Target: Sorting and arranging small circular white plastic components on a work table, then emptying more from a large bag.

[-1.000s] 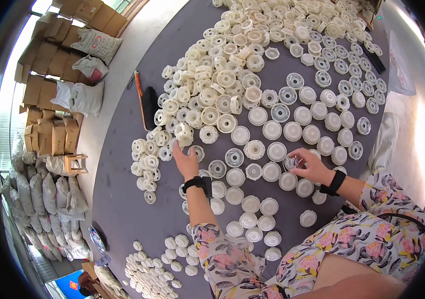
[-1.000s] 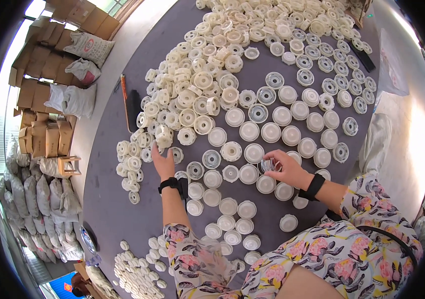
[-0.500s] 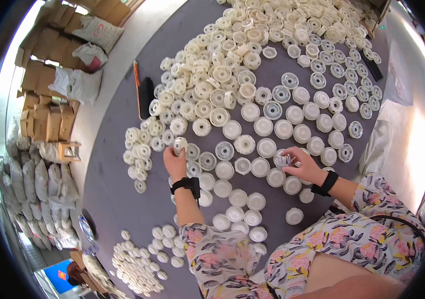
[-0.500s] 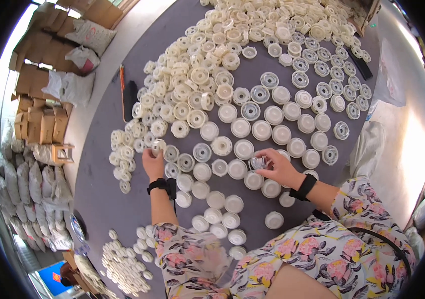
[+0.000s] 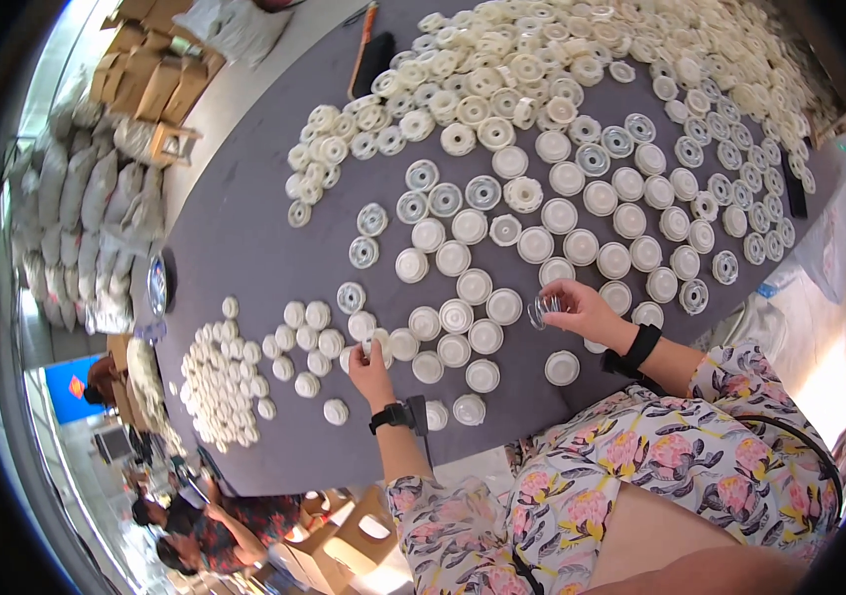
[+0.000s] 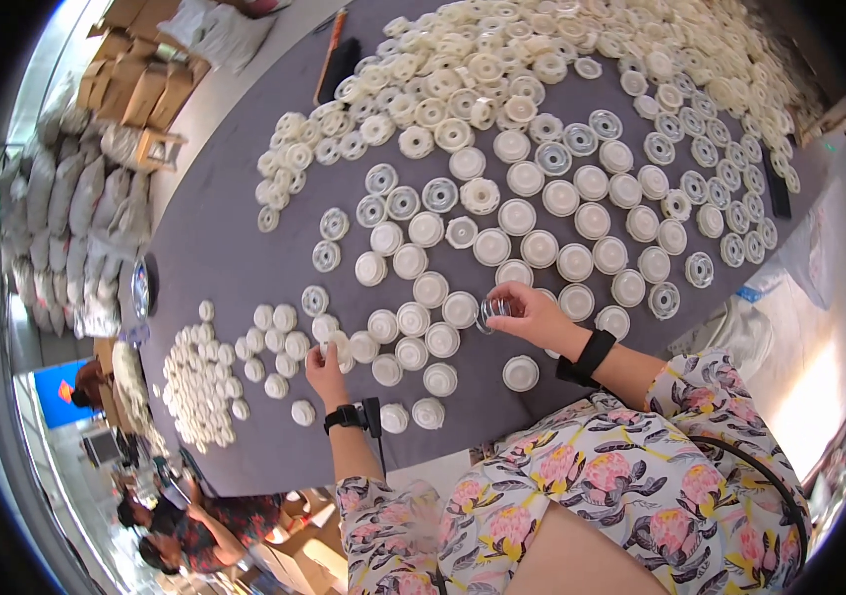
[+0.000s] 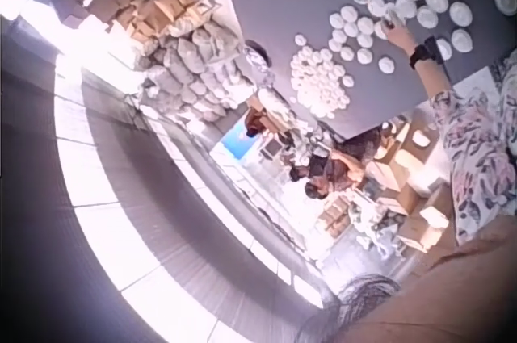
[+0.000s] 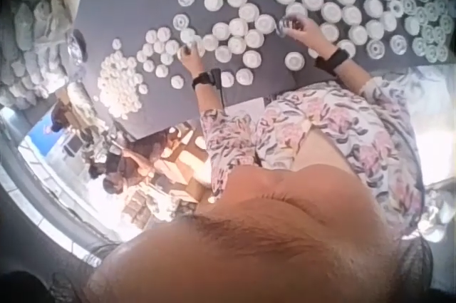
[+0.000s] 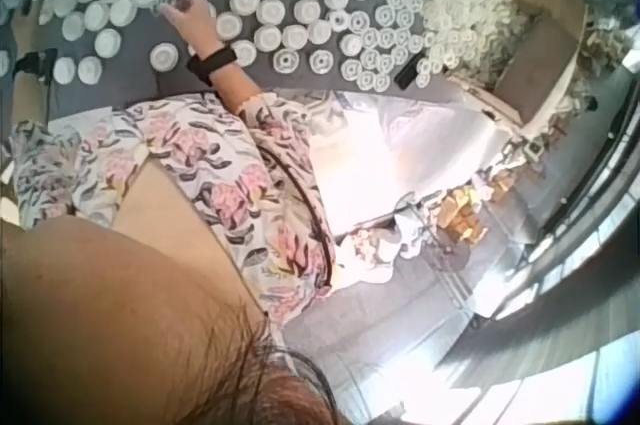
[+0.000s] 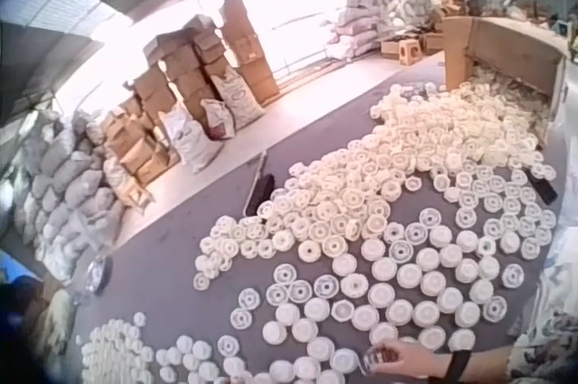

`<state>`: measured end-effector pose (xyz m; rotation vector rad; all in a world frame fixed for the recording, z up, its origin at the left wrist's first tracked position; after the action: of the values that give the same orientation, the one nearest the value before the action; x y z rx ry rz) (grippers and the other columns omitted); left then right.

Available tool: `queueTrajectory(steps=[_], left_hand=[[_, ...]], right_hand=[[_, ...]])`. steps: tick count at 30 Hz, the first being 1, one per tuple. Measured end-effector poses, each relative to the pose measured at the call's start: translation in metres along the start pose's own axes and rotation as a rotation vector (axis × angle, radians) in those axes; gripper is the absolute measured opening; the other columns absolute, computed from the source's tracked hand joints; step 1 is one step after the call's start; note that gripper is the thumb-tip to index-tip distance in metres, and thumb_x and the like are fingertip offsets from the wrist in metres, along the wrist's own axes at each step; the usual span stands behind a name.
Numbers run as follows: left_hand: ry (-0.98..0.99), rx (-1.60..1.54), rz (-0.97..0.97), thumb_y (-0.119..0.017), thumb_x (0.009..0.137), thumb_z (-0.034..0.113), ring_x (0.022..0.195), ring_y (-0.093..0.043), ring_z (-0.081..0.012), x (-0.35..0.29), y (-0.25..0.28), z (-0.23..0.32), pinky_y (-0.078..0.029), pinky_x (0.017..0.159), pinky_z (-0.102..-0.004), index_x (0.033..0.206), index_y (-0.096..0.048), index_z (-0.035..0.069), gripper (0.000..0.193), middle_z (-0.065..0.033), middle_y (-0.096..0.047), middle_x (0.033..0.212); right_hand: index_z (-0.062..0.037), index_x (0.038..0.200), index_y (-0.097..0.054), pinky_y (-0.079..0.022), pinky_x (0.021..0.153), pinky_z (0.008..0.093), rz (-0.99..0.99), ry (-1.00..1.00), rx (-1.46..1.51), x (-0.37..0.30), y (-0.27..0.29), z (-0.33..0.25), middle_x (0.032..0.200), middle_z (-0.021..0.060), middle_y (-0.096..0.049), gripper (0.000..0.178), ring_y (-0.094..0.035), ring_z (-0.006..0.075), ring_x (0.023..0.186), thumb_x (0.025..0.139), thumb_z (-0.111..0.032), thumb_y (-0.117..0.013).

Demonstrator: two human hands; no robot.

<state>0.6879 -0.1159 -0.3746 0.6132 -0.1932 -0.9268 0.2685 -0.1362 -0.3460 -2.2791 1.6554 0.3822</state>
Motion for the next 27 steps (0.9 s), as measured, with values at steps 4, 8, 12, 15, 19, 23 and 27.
queueTrajectory(steps=[4, 8, 12, 15, 19, 23, 27], left_hand=[[-0.039, 0.075, 0.103, -0.073, 0.076, 0.018, 0.088, -0.054, -0.0217, -0.053, 0.040, -0.025, -0.044, 0.078, -0.0343, 0.103, -0.062, -0.003, 0.036, -0.0109, -0.056, 0.098], [-0.156, 0.410, 0.279, -0.074, 0.073, 0.017, 0.094, -0.053, -0.0287, -0.083, 0.073, -0.043, -0.043, 0.083, -0.0402, 0.099, -0.065, -0.002, 0.034, -0.0132, -0.053, 0.099], [-0.096, 0.496, 0.367, -0.073, 0.072, 0.019, 0.093, -0.054, -0.0293, -0.074, 0.101, -0.070, -0.044, 0.083, -0.0399, 0.099, -0.067, 0.002, 0.033, -0.0130, -0.055, 0.099], [-0.153, 0.619, 0.368, -0.074, 0.070, 0.023, 0.094, -0.055, -0.0297, -0.054, 0.104, -0.075, -0.044, 0.082, -0.0409, 0.098, -0.069, 0.006, 0.033, -0.0116, -0.056, 0.100], [-0.306, 0.848, 0.175, -0.074, 0.071, 0.032, 0.096, -0.055, -0.0289, -0.044, 0.087, -0.071, -0.041, 0.081, -0.0428, 0.099, -0.069, 0.012, 0.034, -0.0094, -0.057, 0.101], [-0.431, 0.661, 0.029, -0.072, 0.074, 0.034, 0.098, -0.054, -0.0291, -0.048, 0.088, -0.082, -0.040, 0.084, -0.0427, 0.099, -0.068, 0.010, 0.034, -0.0105, -0.057, 0.104], [-0.139, -0.279, -0.464, -0.071, 0.076, 0.010, 0.092, -0.061, -0.0208, -0.071, 0.085, -0.068, -0.049, 0.078, -0.0322, 0.116, -0.059, 0.003, 0.042, -0.0102, -0.058, 0.110]], right_hand=[[-0.0043, 0.108, -0.056, -0.041, 0.060, 0.0208, -0.122, 0.042, 0.002, -0.006, -0.024, 0.020, 0.083, -0.0024, -0.053, 0.036, -0.047, 0.0038, 0.067, 0.078, -0.016, -0.072], [-0.0031, 0.109, -0.055, -0.043, 0.057, 0.0200, -0.161, -0.049, 0.031, -0.017, -0.043, 0.024, 0.083, -0.0011, -0.054, 0.035, -0.051, 0.0041, 0.066, 0.079, -0.015, -0.071], [-0.0030, 0.110, -0.055, -0.045, 0.055, 0.0213, -0.185, -0.088, 0.009, -0.026, -0.066, 0.021, 0.084, 0.0006, -0.055, 0.036, -0.054, 0.0061, 0.067, 0.079, -0.015, -0.071], [-0.0017, 0.110, -0.054, -0.046, 0.053, 0.0221, -0.196, -0.093, 0.036, -0.026, -0.090, 0.026, 0.085, 0.0019, -0.056, 0.035, -0.055, 0.0073, 0.068, 0.081, -0.015, -0.069], [-0.0005, 0.111, -0.053, -0.046, 0.052, 0.0224, -0.166, -0.134, 0.105, -0.029, -0.134, 0.032, 0.085, 0.0037, -0.057, 0.034, -0.057, 0.0083, 0.068, 0.084, -0.016, -0.067], [0.0002, 0.113, -0.053, -0.048, 0.054, 0.0223, -0.200, -0.184, 0.124, -0.017, -0.204, 0.046, 0.085, 0.0049, -0.059, 0.035, -0.059, 0.0095, 0.069, 0.086, -0.020, -0.064], [-0.0006, 0.110, -0.055, -0.049, 0.055, 0.0225, -0.158, -0.284, 0.245, -0.009, -0.273, 0.064, 0.086, 0.0048, -0.060, 0.033, -0.060, 0.0104, 0.069, 0.087, -0.022, -0.064]])
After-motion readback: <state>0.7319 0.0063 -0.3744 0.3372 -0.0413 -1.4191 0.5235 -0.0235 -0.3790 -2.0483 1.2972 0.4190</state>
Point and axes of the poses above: each hand's wrist, its own x-axis towards the middle knuckle, its own y-axis out of the back of the hand, z = x × y, the point moved 7 cm from there along x, towards the middle knuckle
